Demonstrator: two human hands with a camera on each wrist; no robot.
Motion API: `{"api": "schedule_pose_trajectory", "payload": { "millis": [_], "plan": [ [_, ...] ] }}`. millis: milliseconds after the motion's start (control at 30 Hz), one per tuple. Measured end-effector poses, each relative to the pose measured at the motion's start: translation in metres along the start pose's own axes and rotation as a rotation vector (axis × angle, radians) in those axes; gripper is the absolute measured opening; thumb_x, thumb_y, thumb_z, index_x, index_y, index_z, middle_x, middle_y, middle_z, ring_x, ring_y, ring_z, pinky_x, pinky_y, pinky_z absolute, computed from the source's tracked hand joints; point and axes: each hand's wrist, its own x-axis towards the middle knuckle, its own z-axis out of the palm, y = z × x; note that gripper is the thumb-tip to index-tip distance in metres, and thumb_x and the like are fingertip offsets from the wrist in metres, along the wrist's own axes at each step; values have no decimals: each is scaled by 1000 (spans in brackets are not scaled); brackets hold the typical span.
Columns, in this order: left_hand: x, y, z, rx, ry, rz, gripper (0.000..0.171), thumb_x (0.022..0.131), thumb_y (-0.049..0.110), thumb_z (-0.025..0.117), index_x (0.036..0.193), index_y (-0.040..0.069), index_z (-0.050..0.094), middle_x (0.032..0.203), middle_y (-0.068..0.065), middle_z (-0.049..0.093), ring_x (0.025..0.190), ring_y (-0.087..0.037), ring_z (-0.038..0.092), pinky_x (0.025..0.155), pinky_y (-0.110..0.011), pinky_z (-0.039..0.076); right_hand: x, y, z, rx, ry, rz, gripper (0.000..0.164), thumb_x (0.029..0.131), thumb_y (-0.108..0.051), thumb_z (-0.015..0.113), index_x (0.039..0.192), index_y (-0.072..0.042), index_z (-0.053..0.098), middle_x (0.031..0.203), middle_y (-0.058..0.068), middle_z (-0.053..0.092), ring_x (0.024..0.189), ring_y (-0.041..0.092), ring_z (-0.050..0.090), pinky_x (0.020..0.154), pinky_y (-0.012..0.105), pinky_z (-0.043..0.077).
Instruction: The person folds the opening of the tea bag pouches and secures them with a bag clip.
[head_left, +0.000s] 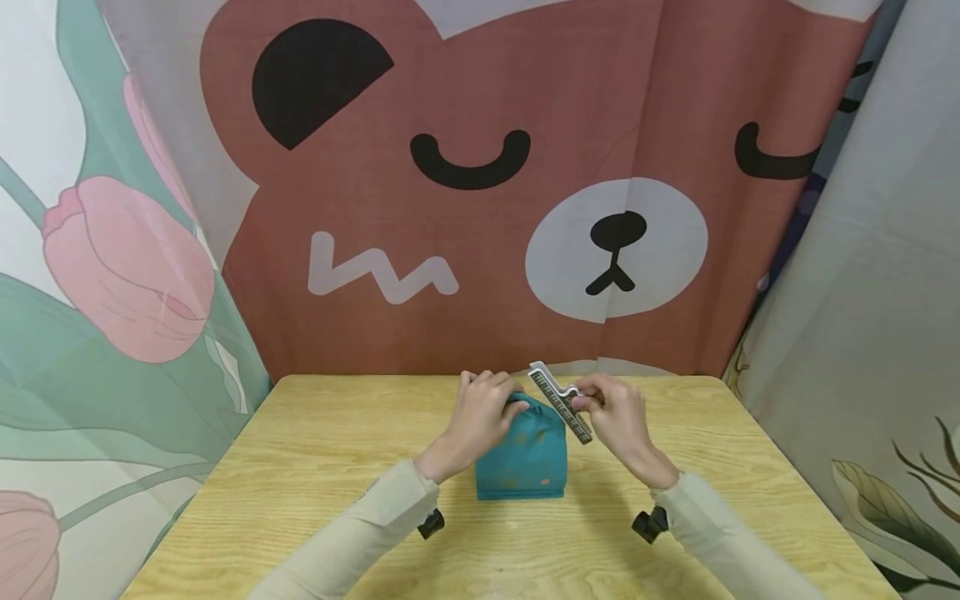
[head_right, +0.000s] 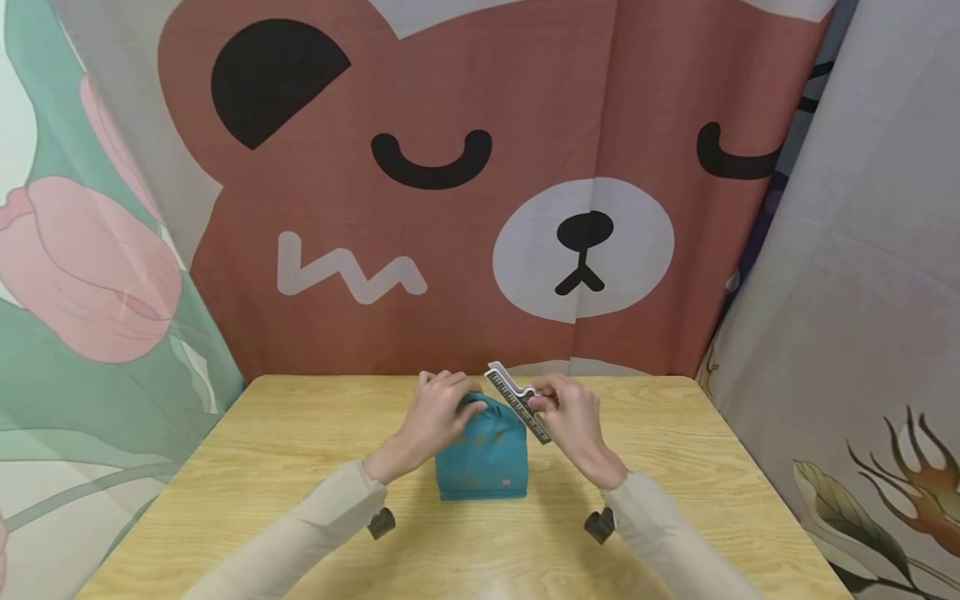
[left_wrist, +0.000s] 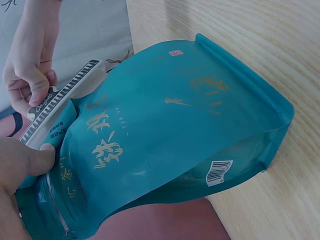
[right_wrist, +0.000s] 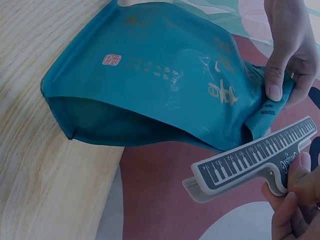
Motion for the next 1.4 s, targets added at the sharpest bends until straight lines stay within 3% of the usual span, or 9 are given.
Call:
{"api": "schedule_pose_trajectory", "payload": {
  "millis": [300, 1200, 1400],
  "plan": [
    [0, 0, -1, 1, -11, -8, 17, 88, 31, 75, 95, 15, 73, 87, 5, 67, 77, -15, 57, 73, -37, 32, 1, -4, 3, 5, -13, 29, 15, 76, 5, 81, 86, -4, 73, 70, 1, 68, 55, 10, 61, 52, 28, 45],
    [2, -1, -2, 8, -20, -12, 17, 88, 30, 75, 94, 15, 73, 90, 5, 68, 77, -14, 56, 72, -37, 32, 12, -14, 9, 71, 16, -21, 18, 76, -2, 82, 90, -6, 72, 73, 1, 69, 55, 11, 62, 47, 27, 39],
    [1, 0, -1, 29, -31, -19, 17, 88, 31, 75, 95, 15, 73, 90, 6, 68, 76, -14, 56, 72, -36, 32, 10, -16, 9, 85, -27, -8, 20, 76, -2, 82, 92, -6, 71, 76, 0, 68, 60, 9, 63, 52, 27, 45]
  ]
}}
